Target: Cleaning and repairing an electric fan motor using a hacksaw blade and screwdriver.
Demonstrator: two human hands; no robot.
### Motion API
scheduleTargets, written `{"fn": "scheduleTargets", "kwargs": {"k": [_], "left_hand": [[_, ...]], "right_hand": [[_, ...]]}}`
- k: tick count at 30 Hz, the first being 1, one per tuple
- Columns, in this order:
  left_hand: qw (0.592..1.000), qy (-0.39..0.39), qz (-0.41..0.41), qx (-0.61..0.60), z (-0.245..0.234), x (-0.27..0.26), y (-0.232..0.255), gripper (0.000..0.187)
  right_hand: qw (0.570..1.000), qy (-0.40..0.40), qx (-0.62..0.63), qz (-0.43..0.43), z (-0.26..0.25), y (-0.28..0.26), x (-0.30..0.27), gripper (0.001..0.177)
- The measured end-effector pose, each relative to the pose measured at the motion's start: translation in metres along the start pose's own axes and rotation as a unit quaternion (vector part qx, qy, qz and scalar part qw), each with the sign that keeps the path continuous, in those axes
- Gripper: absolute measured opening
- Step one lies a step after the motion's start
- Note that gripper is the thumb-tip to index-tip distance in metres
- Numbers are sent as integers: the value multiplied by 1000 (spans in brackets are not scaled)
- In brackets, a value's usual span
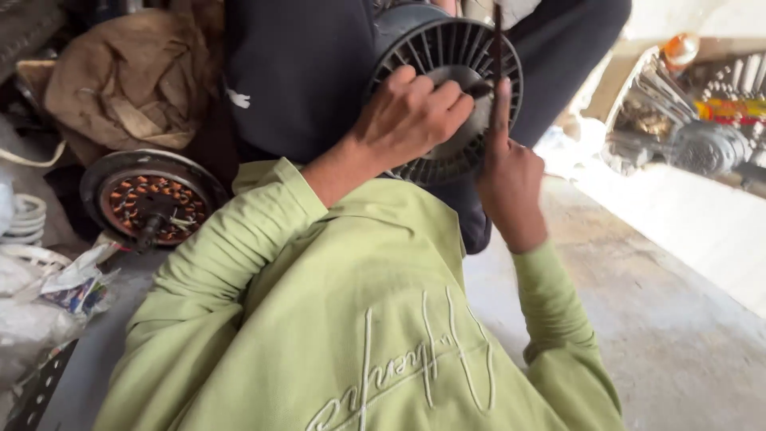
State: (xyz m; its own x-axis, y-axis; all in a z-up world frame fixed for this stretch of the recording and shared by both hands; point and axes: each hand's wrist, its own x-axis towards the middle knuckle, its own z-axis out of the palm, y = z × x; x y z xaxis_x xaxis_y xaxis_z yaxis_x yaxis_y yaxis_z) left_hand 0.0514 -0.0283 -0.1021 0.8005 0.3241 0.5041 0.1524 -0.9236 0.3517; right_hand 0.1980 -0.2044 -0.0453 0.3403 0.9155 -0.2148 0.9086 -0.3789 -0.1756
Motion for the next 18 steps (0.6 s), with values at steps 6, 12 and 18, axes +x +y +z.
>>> {"fn": "scheduleTargets", "kwargs": {"k": [6, 12, 18], "left_hand": [[998, 31, -23, -42, 6, -2, -1, 9], [999, 24, -21, -8, 1, -3, 0, 13], [999, 41, -6, -2, 9, -4, 1, 11]], "right_hand": [[975, 146, -18, -166, -9, 10, -1, 114], [998, -28, 58, -16, -14, -32, 6, 70], [987, -9, 147, -61, -15, 21, -14, 43]]}}
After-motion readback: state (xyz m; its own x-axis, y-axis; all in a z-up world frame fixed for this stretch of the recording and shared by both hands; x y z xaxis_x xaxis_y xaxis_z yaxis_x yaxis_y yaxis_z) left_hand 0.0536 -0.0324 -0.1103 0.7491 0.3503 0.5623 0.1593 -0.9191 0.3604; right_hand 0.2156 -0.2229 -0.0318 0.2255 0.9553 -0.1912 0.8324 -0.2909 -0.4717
